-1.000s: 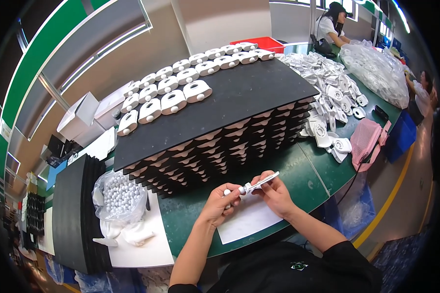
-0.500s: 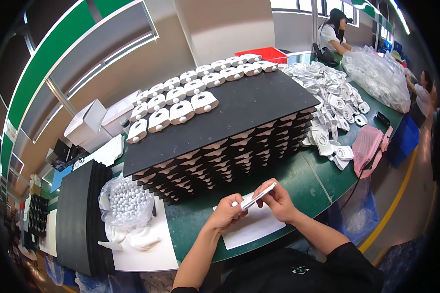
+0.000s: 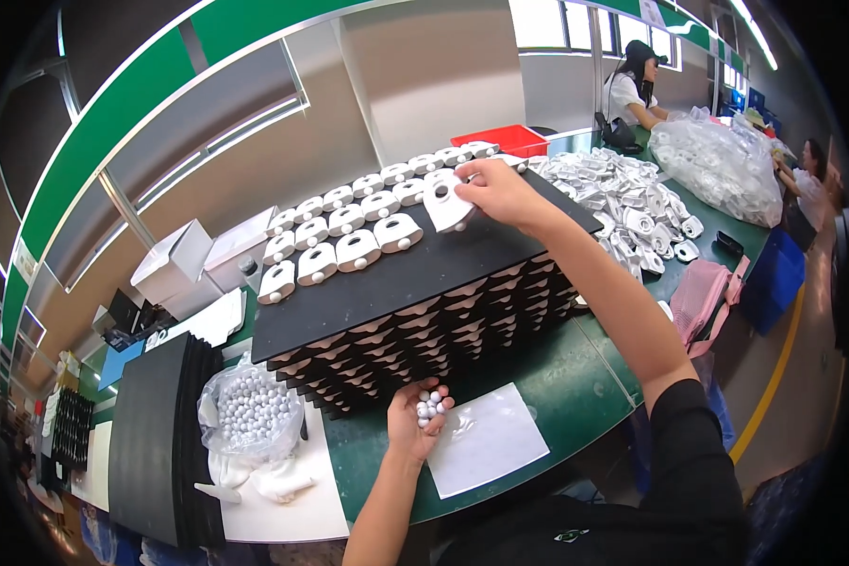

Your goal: The recorder is assembling small white plastic lighting components at a factory workbench.

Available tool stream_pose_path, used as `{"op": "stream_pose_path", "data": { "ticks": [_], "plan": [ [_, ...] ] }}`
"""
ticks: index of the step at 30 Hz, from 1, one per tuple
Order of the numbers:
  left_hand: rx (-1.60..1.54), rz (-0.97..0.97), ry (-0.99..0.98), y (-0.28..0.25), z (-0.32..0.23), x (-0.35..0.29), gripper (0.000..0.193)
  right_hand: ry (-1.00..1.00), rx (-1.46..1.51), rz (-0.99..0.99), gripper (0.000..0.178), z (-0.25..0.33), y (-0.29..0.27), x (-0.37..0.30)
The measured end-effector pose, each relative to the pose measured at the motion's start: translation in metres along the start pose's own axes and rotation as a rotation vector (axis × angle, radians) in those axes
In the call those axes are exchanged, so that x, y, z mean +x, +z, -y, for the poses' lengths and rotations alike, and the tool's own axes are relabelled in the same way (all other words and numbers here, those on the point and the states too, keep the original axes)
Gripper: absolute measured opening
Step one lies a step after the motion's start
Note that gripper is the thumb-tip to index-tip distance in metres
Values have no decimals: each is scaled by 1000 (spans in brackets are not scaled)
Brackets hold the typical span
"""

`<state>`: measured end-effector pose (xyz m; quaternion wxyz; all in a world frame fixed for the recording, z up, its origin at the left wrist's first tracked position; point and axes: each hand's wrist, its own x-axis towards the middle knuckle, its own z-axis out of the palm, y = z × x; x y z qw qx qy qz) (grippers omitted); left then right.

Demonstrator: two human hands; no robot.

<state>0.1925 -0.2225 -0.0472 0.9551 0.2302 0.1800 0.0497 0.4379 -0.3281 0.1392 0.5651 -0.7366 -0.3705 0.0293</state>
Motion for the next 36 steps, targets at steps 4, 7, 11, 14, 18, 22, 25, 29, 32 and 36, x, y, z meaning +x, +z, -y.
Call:
{"op": "stream_pose_path", "data": {
  "ticks": [4, 7, 11, 14, 18, 22, 25, 29, 32, 36],
  "plan": [
    [-22, -2, -24, -4, 3, 1, 22, 240, -77, 157, 22, -12, 7, 25],
    [-6, 16, -53, -9, 5, 3, 21, 213, -68, 87, 25, -13, 5, 23],
    [36, 51, -83, -9, 6, 5, 18, -83, -41, -23, 26, -5, -28, -10],
    [78, 59, -63, -8, 8, 5, 23, -312, -315, -158, 23, 1, -77, -51],
    [58, 54, -12, -7, 7, 0, 29, -115, -692, -291, 18, -26, -132, -111],
    [27, 73, -1, -3, 8, -1, 26, 395, -1261, 143, 30, -81, -166, -173],
    [96, 84, 20, 2, 10, -3, 24, 398, -1138, 291, 58, -140, -189, -212],
    [159, 148, 7, -1, 13, -2, 22, 390, -1057, 393, 74, -162, -196, -216],
    [135, 156, 4, 0, 14, -3, 21, 372, -850, 397, 74, -154, -197, -208],
    [152, 153, 18, 1, 16, 1, 17, 251, -974, 71, 67, -148, -188, -206]
  ]
}}
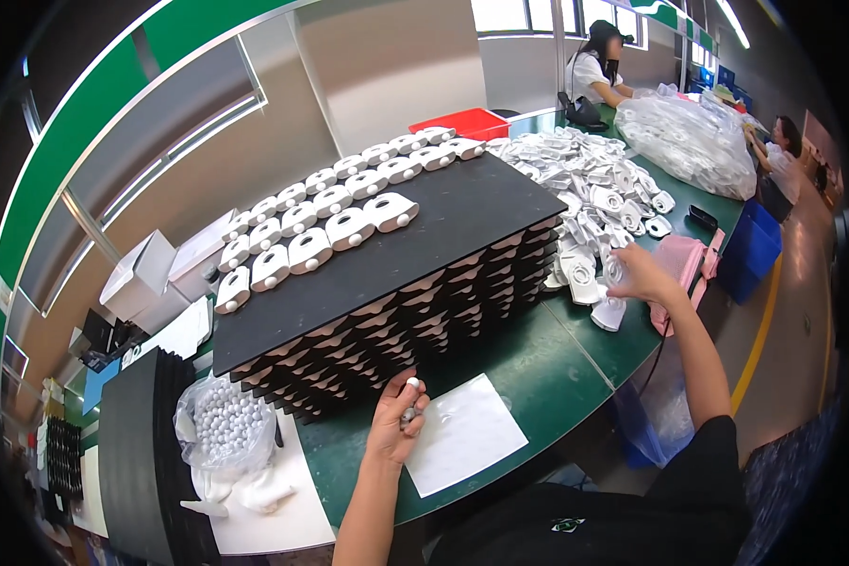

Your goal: The recorder is assembling small white plastic lighting components at a factory workbench.

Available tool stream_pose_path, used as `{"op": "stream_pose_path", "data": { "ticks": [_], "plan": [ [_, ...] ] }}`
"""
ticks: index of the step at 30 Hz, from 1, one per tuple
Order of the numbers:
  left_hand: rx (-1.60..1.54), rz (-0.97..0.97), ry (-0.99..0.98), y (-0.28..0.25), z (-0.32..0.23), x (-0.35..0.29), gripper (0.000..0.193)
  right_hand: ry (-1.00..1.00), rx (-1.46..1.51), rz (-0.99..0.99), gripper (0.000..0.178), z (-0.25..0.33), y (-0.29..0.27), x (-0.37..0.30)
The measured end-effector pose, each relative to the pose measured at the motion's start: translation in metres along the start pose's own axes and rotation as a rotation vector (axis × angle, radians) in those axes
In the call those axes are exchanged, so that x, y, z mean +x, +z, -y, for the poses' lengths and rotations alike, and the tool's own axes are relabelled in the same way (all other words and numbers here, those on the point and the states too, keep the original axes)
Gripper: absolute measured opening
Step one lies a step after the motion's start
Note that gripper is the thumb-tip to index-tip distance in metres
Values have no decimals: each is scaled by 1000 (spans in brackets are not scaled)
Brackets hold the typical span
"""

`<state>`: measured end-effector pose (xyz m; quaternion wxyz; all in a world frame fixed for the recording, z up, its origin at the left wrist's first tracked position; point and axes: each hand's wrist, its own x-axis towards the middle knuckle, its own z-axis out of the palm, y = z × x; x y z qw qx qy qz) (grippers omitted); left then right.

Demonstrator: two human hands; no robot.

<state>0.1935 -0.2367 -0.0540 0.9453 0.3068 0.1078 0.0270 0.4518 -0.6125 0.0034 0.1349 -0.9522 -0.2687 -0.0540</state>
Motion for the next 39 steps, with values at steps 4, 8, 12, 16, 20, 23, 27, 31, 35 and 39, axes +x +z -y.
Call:
{"op": "stream_pose_path", "data": {
  "ticks": [4, 8, 12, 16, 20, 23, 27, 31, 35, 39],
  "plan": [
    [39, -45, 40, -6, -3, -3, 13, 11, 644, -146, 39, 86, -24, -6],
    [37, -97, 42, -2, -5, 0, 14, 91, 1252, 92, 16, 148, 14, -25],
    [19, -106, 69, -3, -7, 3, 13, 6, 1544, 462, 20, 207, 63, -51],
    [14, -104, 91, -7, -9, 4, 13, -75, 1463, 406, 18, 238, 105, -62],
    [-45, -86, 92, -9, -10, 3, 15, -214, 1123, 247, 17, 246, 117, -66],
    [-62, -90, 86, -8, -11, 2, 17, -240, 1097, 242, 14, 249, 116, -67],
    [-52, -85, 69, -8, -11, 2, 18, -280, 1026, 249, 12, 249, 116, -67],
    [-76, -70, 62, -9, -10, 3, 16, -367, 960, 131, 13, 250, 117, -68],
    [-71, -91, 74, -7, -11, 3, 13, -394, 945, 82, 13, 251, 116, -69],
    [-52, -73, 77, -8, -10, 3, 15, -502, 791, 35, 20, 254, 115, -72]
  ]
}}
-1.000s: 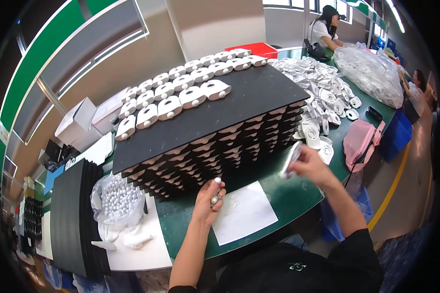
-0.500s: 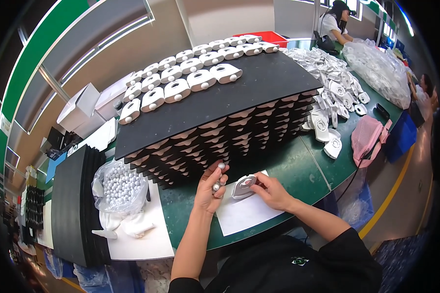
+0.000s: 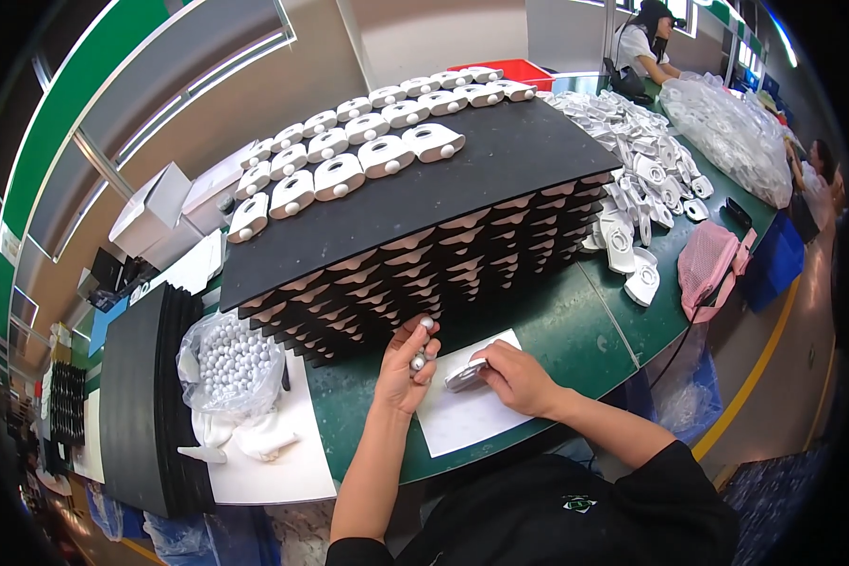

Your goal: The recorder is assembling small white plastic lighting components at a factory workbench.

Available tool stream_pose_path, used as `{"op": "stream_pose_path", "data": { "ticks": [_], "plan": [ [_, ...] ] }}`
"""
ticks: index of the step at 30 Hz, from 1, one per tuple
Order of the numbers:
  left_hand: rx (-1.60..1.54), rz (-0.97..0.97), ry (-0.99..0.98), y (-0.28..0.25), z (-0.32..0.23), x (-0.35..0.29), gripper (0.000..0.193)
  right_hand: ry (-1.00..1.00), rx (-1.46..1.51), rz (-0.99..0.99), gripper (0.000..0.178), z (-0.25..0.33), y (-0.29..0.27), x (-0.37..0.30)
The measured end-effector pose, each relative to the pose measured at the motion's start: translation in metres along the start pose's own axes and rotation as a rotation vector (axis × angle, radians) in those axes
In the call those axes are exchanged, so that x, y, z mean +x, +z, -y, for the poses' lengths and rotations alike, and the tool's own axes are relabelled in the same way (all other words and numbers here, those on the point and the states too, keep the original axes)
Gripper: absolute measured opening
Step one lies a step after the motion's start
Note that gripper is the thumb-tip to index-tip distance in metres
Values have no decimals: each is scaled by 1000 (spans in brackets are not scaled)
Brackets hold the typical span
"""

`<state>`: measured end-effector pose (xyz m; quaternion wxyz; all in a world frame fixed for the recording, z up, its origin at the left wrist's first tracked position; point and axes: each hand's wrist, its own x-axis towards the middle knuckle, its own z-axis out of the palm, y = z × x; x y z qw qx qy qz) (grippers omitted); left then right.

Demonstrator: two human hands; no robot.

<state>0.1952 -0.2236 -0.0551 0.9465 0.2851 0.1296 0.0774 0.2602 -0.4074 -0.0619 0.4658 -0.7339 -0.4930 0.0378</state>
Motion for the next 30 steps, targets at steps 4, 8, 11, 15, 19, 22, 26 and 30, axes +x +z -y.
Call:
{"op": "stream_pose_path", "data": {
  "ticks": [4, 8, 11, 15, 19, 22, 26, 30],
  "plan": [
    [19, -8, 5, 3, -1, -1, 17, 9, -45, 33, 21, 4, 0, 1],
    [114, -24, -6, 6, 0, -1, 18, 285, 489, -34, 18, -13, -1, -2],
    [275, -35, -15, 5, 4, -3, 17, 399, 1022, -161, 14, -22, -6, 3],
    [442, 6, -40, 8, 9, -7, 18, 453, 1340, -206, 9, -22, -8, 6],
    [467, 1, -87, 21, 10, -9, 18, 410, 1365, -177, 7, -24, -8, 5],
    [515, 7, -99, 20, 11, -10, 17, 331, 1354, -128, 12, -28, -6, 4],
    [552, 3, -86, 19, 12, -10, 15, 324, 1329, -103, 10, -26, -6, 4],
    [611, -4, -99, 20, 13, -9, 13, 344, 1273, -65, 12, -26, -9, 4]
  ]
}}
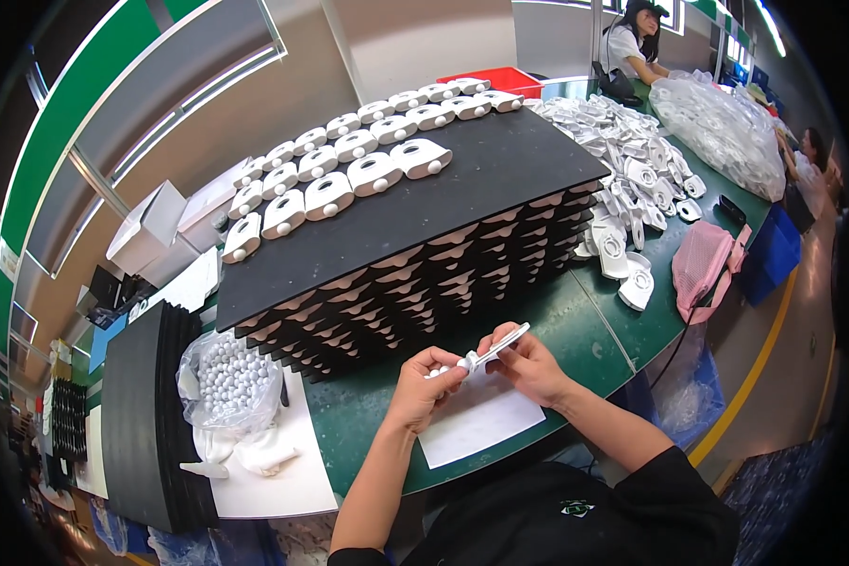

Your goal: The recorder is assembling small white plastic lighting components at a factory workbench.

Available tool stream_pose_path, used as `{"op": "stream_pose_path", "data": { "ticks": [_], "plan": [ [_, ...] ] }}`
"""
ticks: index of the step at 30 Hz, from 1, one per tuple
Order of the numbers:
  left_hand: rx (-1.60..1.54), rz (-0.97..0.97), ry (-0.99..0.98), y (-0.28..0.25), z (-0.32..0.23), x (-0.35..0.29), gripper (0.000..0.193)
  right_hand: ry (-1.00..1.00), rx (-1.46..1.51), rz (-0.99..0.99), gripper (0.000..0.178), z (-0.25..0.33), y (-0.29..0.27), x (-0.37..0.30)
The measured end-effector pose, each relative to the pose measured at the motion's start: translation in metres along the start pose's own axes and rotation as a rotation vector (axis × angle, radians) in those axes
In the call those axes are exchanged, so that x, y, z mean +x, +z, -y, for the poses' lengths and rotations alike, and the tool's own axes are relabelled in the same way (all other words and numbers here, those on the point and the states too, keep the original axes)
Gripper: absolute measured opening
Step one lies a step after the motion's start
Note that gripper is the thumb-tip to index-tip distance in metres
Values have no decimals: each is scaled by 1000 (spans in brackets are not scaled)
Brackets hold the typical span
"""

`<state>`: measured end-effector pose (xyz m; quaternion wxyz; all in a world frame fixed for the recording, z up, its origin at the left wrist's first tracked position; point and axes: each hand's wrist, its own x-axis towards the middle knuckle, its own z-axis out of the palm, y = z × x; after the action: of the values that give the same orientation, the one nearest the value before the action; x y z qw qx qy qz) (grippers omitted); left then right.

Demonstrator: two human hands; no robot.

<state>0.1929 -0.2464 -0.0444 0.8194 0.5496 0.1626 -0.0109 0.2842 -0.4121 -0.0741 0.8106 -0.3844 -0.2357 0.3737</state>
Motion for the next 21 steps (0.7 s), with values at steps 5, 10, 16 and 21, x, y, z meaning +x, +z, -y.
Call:
{"op": "stream_pose_path", "data": {
  "ticks": [5, 10, 16, 21],
  "plan": [
    [112, 122, -16, -4, 1, -1, 22, 111, -57, 59, 10, 2, 5, -2],
    [115, 205, 23, -9, 7, -1, 28, 45, -267, 241, 6, 25, 17, 3],
    [-138, 164, -88, -2, -2, -4, 23, -304, -937, 467, 12, 108, 58, 39],
    [-543, 26, 9, -24, 0, 4, 12, -598, -886, -50, 27, 186, 82, 105]
  ]
}}
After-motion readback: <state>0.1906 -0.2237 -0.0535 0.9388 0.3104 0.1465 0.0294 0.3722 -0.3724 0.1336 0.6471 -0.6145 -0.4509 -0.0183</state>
